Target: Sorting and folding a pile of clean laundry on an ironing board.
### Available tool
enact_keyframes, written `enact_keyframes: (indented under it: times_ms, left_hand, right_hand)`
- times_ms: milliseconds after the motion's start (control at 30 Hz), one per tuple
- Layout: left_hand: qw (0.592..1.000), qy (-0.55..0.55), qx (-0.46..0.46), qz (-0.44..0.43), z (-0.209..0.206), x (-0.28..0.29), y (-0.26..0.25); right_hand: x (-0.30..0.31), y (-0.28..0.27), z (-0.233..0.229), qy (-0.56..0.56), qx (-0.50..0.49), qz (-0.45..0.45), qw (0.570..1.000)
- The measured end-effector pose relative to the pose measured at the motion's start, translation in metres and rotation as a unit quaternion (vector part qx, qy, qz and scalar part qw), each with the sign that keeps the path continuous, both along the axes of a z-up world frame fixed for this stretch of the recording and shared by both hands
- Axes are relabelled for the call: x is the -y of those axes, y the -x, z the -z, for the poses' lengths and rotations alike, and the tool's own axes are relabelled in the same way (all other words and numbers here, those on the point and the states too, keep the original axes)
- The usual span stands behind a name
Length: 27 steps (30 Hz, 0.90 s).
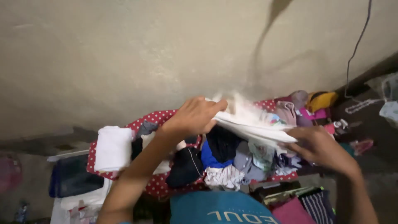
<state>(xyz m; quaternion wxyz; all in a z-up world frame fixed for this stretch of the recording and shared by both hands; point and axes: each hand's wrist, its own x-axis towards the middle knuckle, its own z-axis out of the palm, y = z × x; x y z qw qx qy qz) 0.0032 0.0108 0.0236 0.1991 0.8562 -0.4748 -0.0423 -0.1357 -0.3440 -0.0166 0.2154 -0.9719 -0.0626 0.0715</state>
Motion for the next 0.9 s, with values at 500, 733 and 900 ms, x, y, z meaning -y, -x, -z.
enact_keyframes:
  times_ms: [500, 733, 900]
  left_hand:
    - [0.902, 0.342, -0.227, 0.135, 0.019, -0.002, -0.009]
    - [0.804, 0.362, -0.45, 0.139, 0.015, -0.001, -0.005]
    - [0.958, 0.254, -0.123, 0.056, -0.02, 0.003, -0.002]
  right_hand:
    - [0.017, 0.022, -0.006, -0.352, 0.242, -0.04, 0.903]
    - [0.02, 0.02, 0.007, -0.445, 0.224, -0.007, 0.867]
    - [0.042, 0.025, 0.024, -0.618, 0.277, -0.048, 0.734]
